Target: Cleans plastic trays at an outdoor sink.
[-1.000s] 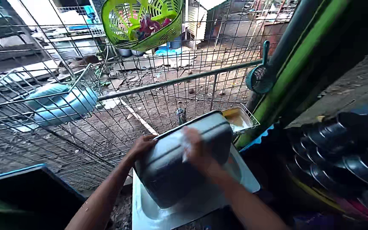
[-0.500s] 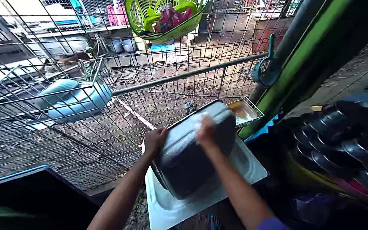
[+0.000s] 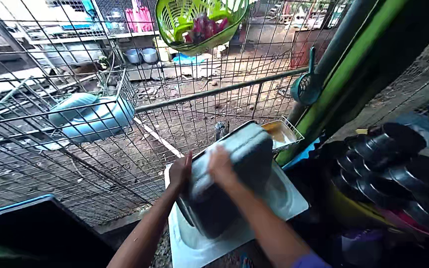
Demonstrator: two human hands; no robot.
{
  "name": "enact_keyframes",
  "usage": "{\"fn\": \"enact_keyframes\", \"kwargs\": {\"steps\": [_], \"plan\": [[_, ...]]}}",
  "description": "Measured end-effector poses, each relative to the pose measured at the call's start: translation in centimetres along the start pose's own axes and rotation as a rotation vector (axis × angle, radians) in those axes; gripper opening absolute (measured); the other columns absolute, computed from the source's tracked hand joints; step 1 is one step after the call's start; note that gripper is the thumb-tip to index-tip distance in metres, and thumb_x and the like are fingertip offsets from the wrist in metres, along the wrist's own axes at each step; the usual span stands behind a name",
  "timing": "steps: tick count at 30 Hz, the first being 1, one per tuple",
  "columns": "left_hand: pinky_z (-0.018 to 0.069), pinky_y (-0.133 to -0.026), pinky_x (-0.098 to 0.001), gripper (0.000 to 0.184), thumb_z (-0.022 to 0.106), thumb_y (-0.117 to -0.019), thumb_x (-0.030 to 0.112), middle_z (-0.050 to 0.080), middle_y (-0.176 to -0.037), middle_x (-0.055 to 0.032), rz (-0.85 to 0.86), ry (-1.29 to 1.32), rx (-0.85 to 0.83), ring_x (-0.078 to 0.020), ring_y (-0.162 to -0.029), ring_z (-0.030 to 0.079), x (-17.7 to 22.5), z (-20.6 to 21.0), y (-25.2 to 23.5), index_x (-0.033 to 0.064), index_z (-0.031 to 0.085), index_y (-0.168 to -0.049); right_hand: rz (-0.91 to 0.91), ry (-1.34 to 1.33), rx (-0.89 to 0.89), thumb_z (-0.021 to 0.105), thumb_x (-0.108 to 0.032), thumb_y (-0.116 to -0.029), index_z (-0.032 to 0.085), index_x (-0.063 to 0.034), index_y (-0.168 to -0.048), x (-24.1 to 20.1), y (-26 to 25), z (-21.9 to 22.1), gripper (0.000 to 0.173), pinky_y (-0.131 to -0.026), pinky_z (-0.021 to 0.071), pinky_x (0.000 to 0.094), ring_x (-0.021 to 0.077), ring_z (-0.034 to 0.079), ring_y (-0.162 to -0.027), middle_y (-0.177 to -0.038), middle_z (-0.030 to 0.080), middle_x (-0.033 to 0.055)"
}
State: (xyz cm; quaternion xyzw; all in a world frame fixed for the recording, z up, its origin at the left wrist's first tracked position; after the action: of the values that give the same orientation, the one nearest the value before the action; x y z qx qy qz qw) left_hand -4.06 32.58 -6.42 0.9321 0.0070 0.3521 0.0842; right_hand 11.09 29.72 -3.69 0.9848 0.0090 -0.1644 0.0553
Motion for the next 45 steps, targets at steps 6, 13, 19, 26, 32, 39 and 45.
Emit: {"fn": "enact_keyframes", "kwargs": {"steps": [6, 13, 19, 26, 32, 39, 45], "plan": [[0.0445, -0.099, -0.0640, 0.068, 0.017, -0.1118, 0.043, 0.069, -0.118, -0.0263, 0.003, -0.011, 0.022, -0.0431, -0.117, 0.063, 0.1, 0.1, 1.3, 0.0009, 0.069, -0.125, -0.041, -0.051, 0.108, 0.052, -0.022, -0.1025, 0.062, -0.0065, -0.141, 7.2, -2.1, -3.5, 0.043, -0.119, 0.0337, 0.0552, 0.0355, 0.046, -0.144, -0.151, 0.054, 0.0190], [0.0465, -0.094, -0.0655, 0.068, 0.020, -0.1116, 0.045, 0.070, -0.111, -0.0263, -0.017, -0.048, 0.033, -0.0435, -0.111, 0.066, 1.6, 1.1, 2.3, 0.0008, 0.071, -0.117, 0.049, 0.018, -0.020, 0.048, -0.019, -0.1043, 0.037, 0.0076, -0.154, 6.1, -0.1, -2.8, 0.057, -0.122, 0.0233, 0.0617, 0.0490, 0.027, -0.152, -0.159, 0.031, 0.0363], [0.0458, -0.093, -0.0668, 0.062, 0.025, -0.1112, 0.036, 0.071, -0.105, -0.0287, 0.038, -0.058, 0.109, -0.0462, -0.107, 0.066, 0.7, 0.9, 5.0, -0.0049, 0.072, -0.110, -0.059, 0.011, 0.059, 0.059, -0.032, -0.0975, 0.041, -0.0195, -0.159, 8.6, 0.1, -3.7, 0.066, -0.118, 0.0195, 0.0722, 0.0526, 0.024, -0.151, -0.161, 0.031, 0.0317], [0.0459, -0.087, -0.0674, 0.062, 0.030, -0.1084, 0.037, 0.071, -0.093, -0.0280, 0.091, -0.034, 0.204, -0.0462, -0.098, 0.068, -0.4, 1.0, 6.6, -0.0067, 0.073, -0.097, -0.021, -0.533, -0.053, 0.038, -0.005, -0.1089, 0.060, 0.0176, -0.123, 24.5, -8.2, -11.1, 0.035, -0.111, 0.0403, 0.0470, 0.0371, 0.058, -0.122, -0.128, 0.061, 0.0334], [0.0480, -0.090, -0.0610, 0.074, 0.020, -0.1095, 0.043, 0.068, -0.098, -0.0292, 0.054, 0.190, 0.071, -0.0395, -0.097, 0.066, -3.6, 0.0, 5.5, -0.0120, 0.068, -0.105, -0.210, -0.314, -0.053, 0.058, -0.017, -0.1027, 0.061, 0.0109, -0.128, 11.8, 0.2, -19.9, 0.038, -0.107, 0.0442, 0.0548, 0.0395, 0.061, -0.120, -0.126, 0.063, 0.0311], [0.0481, -0.097, -0.0279, 0.075, 0.004, -0.1081, 0.041, 0.063, -0.121, -0.0141, 0.187, 0.897, 0.128, -0.0056, -0.107, 0.060, 8.5, -1.0, 8.2, -0.0152, 0.044, -0.136, -0.891, 0.084, -0.117, 0.067, -0.027, -0.0956, 0.068, 0.0053, -0.114, -2.6, 2.2, -13.0, 0.037, -0.096, 0.0471, 0.0620, 0.0437, 0.063, -0.116, -0.117, 0.067, 0.0263], [0.0536, -0.088, -0.0466, 0.040, 0.051, -0.1040, 0.018, 0.068, -0.105, -0.0217, 0.203, 0.394, 0.119, -0.0256, -0.094, 0.067, 4.2, -4.4, 5.7, -0.0062, 0.053, -0.136, -0.346, -0.301, 0.281, 0.058, -0.011, -0.1005, 0.065, 0.0016, -0.133, 10.8, -8.9, -15.7, 0.035, -0.109, 0.0438, 0.0604, 0.0414, 0.059, -0.129, -0.139, 0.061, 0.0250]]}}
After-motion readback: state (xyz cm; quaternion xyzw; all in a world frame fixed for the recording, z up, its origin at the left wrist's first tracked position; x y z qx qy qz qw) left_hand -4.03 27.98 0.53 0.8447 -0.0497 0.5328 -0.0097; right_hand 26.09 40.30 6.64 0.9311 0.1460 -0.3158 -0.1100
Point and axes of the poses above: each hand's wrist, its own y-axis away from the middle knuckle, its own z-axis out of the palm, x = y × z, the point moved 3 cm from there along -y, towards the middle knuckle
